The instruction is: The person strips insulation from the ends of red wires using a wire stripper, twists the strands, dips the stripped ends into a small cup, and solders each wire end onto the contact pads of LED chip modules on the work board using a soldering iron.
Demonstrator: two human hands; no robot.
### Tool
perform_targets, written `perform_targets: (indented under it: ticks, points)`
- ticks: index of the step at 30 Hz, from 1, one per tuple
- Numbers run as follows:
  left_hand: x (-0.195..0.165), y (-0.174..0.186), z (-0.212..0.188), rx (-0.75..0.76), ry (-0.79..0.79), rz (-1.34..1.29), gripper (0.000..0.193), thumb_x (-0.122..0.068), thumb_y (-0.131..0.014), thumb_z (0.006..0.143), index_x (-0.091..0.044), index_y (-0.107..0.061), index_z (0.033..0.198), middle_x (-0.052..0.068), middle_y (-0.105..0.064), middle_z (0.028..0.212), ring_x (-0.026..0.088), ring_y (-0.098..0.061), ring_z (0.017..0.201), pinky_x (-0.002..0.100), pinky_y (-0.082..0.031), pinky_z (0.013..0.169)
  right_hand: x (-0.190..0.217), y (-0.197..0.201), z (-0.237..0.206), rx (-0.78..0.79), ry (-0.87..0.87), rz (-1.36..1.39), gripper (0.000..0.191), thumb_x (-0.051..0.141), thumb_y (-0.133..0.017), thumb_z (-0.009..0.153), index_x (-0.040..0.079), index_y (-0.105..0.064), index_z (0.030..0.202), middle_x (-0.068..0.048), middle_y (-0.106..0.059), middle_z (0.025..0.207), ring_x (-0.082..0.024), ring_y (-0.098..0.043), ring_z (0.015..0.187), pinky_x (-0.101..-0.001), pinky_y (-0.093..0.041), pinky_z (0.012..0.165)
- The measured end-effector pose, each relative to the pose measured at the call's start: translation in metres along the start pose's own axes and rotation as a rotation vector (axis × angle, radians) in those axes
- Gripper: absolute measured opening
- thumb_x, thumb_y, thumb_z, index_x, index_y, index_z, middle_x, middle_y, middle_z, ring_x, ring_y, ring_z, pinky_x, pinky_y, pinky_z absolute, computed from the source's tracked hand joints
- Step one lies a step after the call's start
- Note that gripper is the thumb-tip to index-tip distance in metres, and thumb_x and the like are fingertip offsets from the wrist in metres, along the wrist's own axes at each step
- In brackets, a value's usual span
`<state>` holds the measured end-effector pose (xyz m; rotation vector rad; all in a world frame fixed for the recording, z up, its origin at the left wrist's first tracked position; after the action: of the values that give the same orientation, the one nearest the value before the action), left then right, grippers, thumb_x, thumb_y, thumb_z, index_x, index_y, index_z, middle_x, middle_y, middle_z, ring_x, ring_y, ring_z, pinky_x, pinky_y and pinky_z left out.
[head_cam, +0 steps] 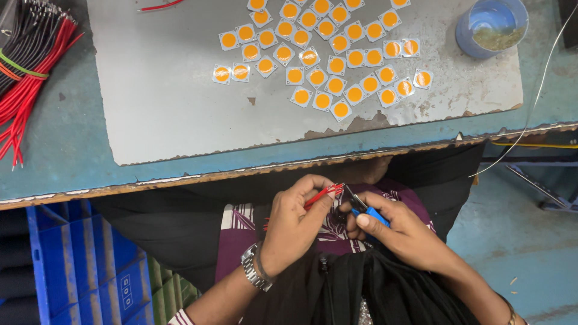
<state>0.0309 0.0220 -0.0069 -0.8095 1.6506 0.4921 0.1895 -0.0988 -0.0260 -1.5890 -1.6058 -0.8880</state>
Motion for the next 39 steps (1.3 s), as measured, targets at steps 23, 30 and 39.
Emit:
perform_targets:
  ticks: [23, 30, 39]
  points:
    - [0.0025, 0.0010, 0.0000, 0.000, 0.063, 0.050, 0.024, -0.008, -0.063, 0.093, 0.003, -0.074, 0.111, 0.003, -0.076, 0.088, 0.002, -0.065, 0.080, 0.022, -0.055, 0.071, -0.0049, -0.0004, 0.0006, 0.009, 0.012, 0.054, 0.036, 0.024, -0.059, 0.098, 0.002, -0.064, 0.126, -0.005, -0.073, 0.095, -0.012, -0.070, 0.090, -0.0300, -0.059, 0.081]
    - [0.0046, 0.0013, -0.0013, 0.004, 0.097, 0.034, 0.024, -0.007, -0.063, 0.093, 0.003, -0.074, 0.112, 0.002, -0.075, 0.086, 0.001, -0.061, 0.076, 0.021, -0.052, 0.065, -0.0032, 0.0004, 0.0012, 0.007, -0.011, 0.005, 0.034, 0.023, -0.059, 0.098, 0.003, -0.066, 0.123, -0.004, -0.073, 0.092, -0.011, -0.068, 0.083, -0.0287, -0.058, 0.078]
    - [0.0033, 0.0012, -0.0014, 0.016, 0.072, 0.040, 0.025, -0.007, -0.063, 0.093, 0.004, -0.073, 0.113, 0.003, -0.076, 0.091, 0.001, -0.065, 0.082, 0.021, -0.054, 0.071, -0.0023, 0.0013, 0.0026, -0.002, -0.016, -0.016, 0.029, 0.022, -0.062, 0.096, 0.004, -0.069, 0.118, -0.001, -0.069, 0.085, -0.009, -0.060, 0.074, -0.0269, -0.055, 0.070]
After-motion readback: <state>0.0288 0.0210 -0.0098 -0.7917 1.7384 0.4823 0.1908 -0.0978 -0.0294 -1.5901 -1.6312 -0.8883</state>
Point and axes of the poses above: each hand's wrist, its own z-axis towards the middle knuckle, its own y-axis out of the back of the hand, x = y × z, the point moved 4 cm from there along z, towards the middle knuckle
